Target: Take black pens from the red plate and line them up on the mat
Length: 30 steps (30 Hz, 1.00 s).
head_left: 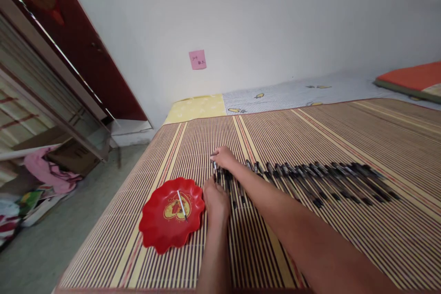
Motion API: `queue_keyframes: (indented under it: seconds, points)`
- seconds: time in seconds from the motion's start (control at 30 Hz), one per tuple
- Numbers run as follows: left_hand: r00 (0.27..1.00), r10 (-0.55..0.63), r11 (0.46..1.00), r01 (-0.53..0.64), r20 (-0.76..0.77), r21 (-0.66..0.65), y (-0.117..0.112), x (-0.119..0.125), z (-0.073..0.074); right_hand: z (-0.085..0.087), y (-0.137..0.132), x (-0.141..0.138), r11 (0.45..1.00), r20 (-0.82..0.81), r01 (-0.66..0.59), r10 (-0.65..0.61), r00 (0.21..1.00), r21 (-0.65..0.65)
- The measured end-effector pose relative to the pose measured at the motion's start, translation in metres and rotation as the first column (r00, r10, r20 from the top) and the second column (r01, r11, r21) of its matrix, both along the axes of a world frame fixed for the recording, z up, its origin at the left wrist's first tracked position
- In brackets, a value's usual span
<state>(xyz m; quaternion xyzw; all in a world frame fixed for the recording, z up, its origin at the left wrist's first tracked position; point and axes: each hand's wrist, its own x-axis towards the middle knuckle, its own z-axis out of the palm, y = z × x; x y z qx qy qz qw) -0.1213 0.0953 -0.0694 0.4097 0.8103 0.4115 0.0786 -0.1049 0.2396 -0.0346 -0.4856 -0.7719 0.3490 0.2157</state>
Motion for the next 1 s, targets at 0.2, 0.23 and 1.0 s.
queue_keyframes:
  seconds: [0.2, 0.23, 1.0]
  points:
    - [1.000, -0.005, 1.000, 0.005, -0.013, -0.025, 0.001, 0.000, 0.000, -0.007, -0.007, 0.001, 0.999, 0.086, -0.009, 0.006, 0.996, 0.034]
    - [1.000, -0.005, 1.000, 0.005, -0.016, -0.026, 0.001, 0.000, 0.000, -0.008, -0.008, 0.001, 0.999, 0.093, -0.015, 0.010, 0.996, 0.048]
    - [0.367, -0.586, 0.804, 0.152, 0.722, 0.575, -0.069, 0.059, 0.083, -0.002, -0.222, 0.251, 0.660, -0.811, -0.474, -0.506, 0.293, -0.583]
